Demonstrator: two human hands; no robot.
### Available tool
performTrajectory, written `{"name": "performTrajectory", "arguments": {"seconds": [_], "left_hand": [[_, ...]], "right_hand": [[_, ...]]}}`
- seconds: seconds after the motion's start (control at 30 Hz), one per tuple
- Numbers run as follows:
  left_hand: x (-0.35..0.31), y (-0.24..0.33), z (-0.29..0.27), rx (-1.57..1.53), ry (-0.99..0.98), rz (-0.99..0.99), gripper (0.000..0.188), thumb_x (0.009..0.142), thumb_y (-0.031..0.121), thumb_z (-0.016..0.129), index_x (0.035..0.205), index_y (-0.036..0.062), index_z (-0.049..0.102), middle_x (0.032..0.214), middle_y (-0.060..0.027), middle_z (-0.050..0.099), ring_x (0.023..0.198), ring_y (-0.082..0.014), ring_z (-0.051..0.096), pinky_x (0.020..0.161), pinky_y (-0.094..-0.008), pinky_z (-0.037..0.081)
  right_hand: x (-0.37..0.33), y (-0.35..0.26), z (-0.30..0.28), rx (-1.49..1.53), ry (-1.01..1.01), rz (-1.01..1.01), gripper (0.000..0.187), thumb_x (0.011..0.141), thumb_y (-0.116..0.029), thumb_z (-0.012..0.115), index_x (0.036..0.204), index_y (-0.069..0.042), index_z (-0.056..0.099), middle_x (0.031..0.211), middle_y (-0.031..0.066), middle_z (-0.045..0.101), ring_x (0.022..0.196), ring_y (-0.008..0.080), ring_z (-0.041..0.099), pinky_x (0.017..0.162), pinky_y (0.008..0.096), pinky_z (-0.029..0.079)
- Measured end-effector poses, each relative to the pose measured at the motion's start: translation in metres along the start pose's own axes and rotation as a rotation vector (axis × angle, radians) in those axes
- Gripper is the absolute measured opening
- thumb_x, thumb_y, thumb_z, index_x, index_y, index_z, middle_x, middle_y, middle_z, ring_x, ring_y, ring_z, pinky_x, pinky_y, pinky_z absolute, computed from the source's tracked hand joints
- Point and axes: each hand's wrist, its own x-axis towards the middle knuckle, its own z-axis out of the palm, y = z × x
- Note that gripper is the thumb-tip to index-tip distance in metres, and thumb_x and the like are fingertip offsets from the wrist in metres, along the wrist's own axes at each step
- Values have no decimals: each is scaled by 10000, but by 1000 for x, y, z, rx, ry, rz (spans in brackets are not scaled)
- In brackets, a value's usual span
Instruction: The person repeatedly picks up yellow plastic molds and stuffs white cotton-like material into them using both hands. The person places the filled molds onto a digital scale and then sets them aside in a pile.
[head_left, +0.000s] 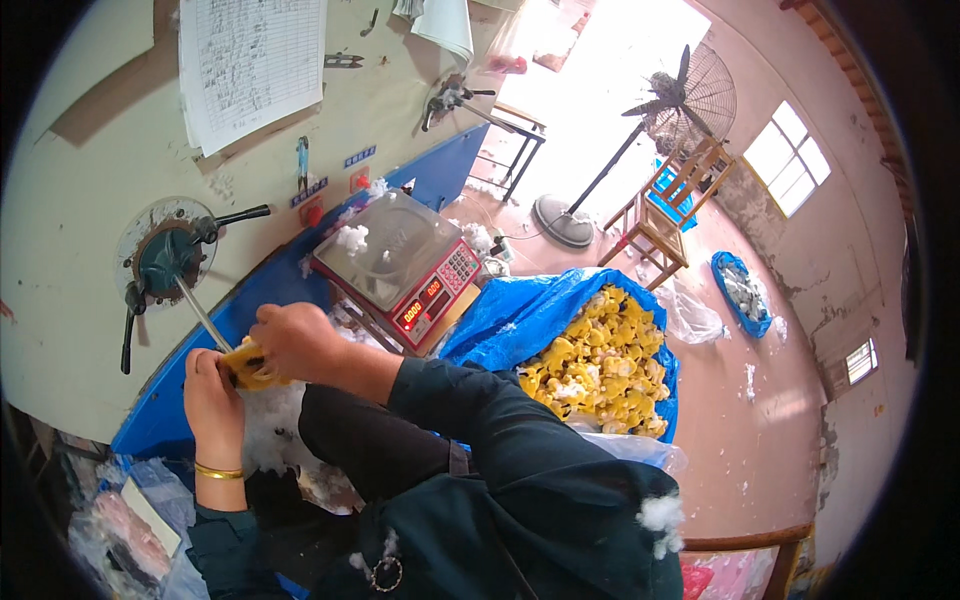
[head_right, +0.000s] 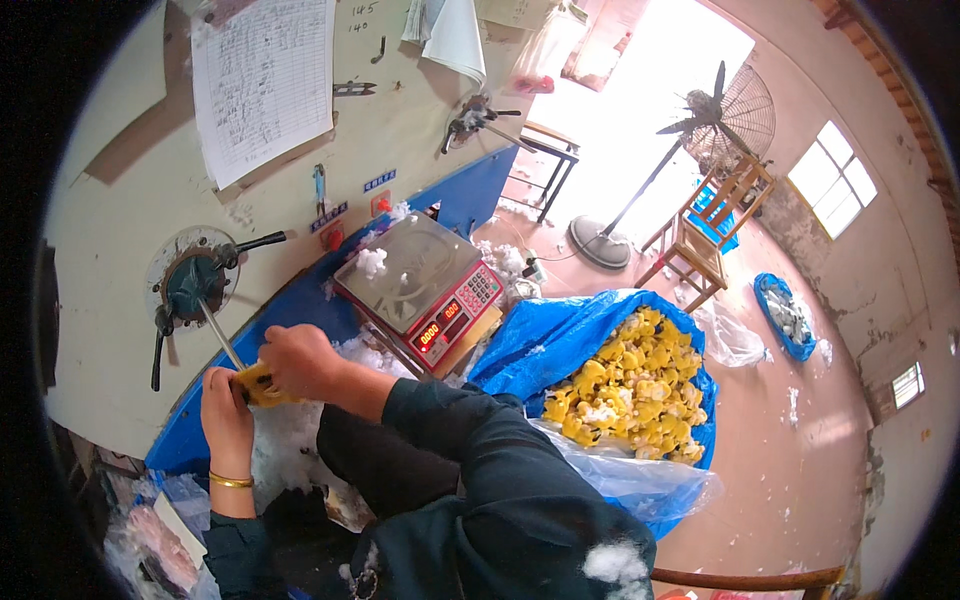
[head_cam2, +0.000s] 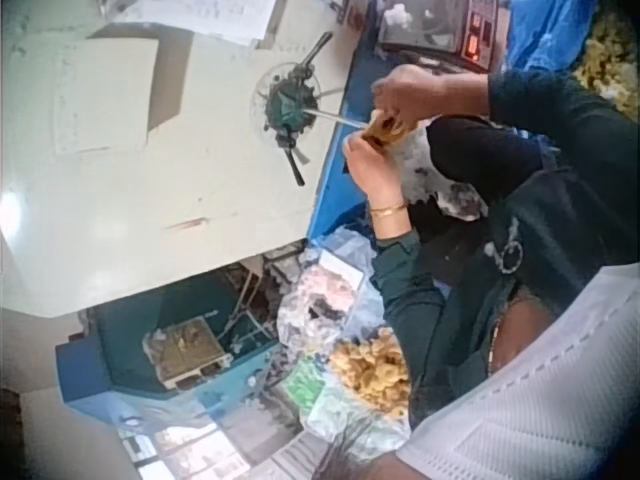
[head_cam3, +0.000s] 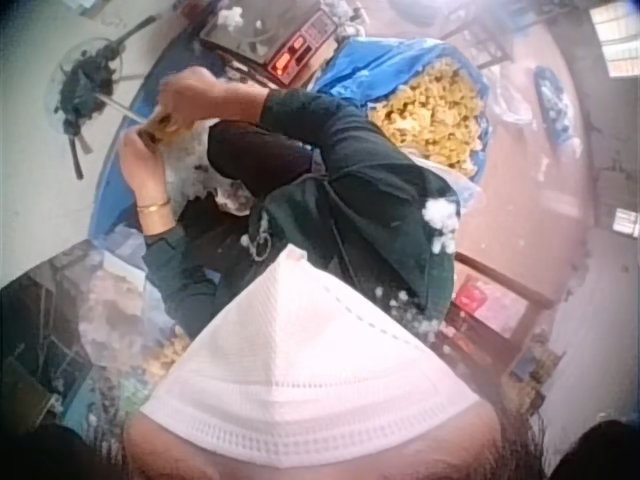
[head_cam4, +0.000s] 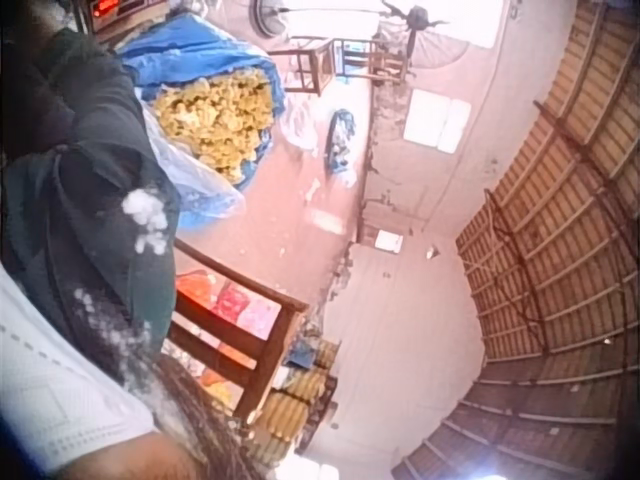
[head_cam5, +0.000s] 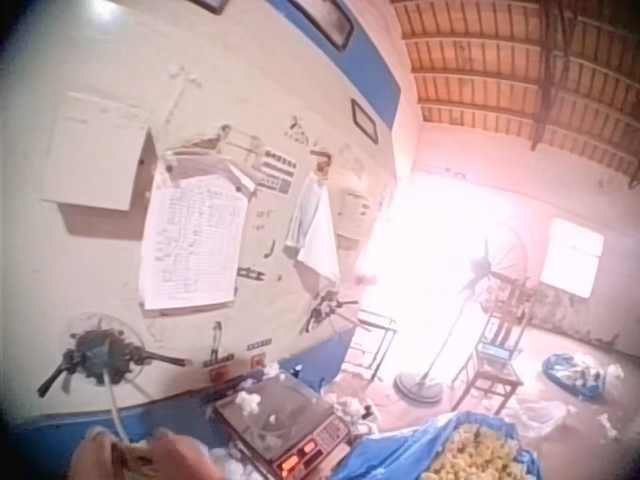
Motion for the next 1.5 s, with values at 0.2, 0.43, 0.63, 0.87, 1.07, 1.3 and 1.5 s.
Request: {"name": "performTrajectory", "arguments": {"seconds": [0.2, 0.43, 0.63, 0.87, 1.07, 1.3, 1.5], "left_hand": [[2, -8, 0, -71, -22, 25, 77, 842, -22, 539, 878, 13, 481, 892, -162, 519, 799, -359, 544, 711, -391, 469], [5, 2, 8, 76, -5, 58, 157, 753, -60, 581, 869, 15, 506, 905, -155, 535, 829, -362, 564, 691, -406, 471], [30, -35, 15, 53, 27, -3, 111, 780, 2, 576, 872, 6, 514, 932, -162, 541, 841, -381, 557, 696, -426, 467], [34, -1, -14, 25, -68, -245, 266, 870, 240, 617, 769, 3, 552, 771, -165, 595, 732, -370, 578, 628, -427, 456], [29, -37, 25, -771, -237, -537, 299, 900, 185, 618, 668, 7, 550, 568, -7, 520, 502, -84, 461, 464, -268, 363], [70, -78, 30, -501, -93, -356, 269, 879, 125, 620, 660, -13, 549, 563, -33, 533, 518, -91, 456, 491, -293, 372], [50, -54, 24, -383, -109, -271, 277, 868, 124, 622, 641, -11, 536, 563, -66, 524, 514, -121, 460, 502, -307, 384]], "right_hand": [[-2, -34, -2, -88, 0, -49, 219, 683, -238, 756, 808, -68, 699, 812, 67, 578, 737, 201, 622, 572, 269, 468], [16, 33, 8, 69, -21, 51, 213, 634, -277, 757, 774, -137, 679, 810, 37, 593, 709, 259, 624, 581, 357, 488], [13, -41, 31, -317, 35, 34, 214, 695, -252, 670, 774, -54, 674, 796, 79, 617, 683, 237, 636, 552, 345, 494], [16, -26, 36, 48, -17, 134, 220, 720, -265, 655, 745, -46, 673, 735, 117, 629, 696, 281, 646, 575, 390, 498], [-7, 32, 31, 333, -327, 42, 397, 741, -471, 678, 754, -73, 667, 723, 129, 642, 693, 314, 633, 587, 424, 466], [30, -19, -5, 545, -354, 190, 386, 837, -371, 604, 796, 6, 672, 698, 174, 638, 680, 339, 641, 614, 420, 498], [15, -21, 17, 473, -110, 343, 356, 748, -376, 678, 735, -21, 664, 703, 158, 631, 685, 339, 626, 599, 416, 480]]}}
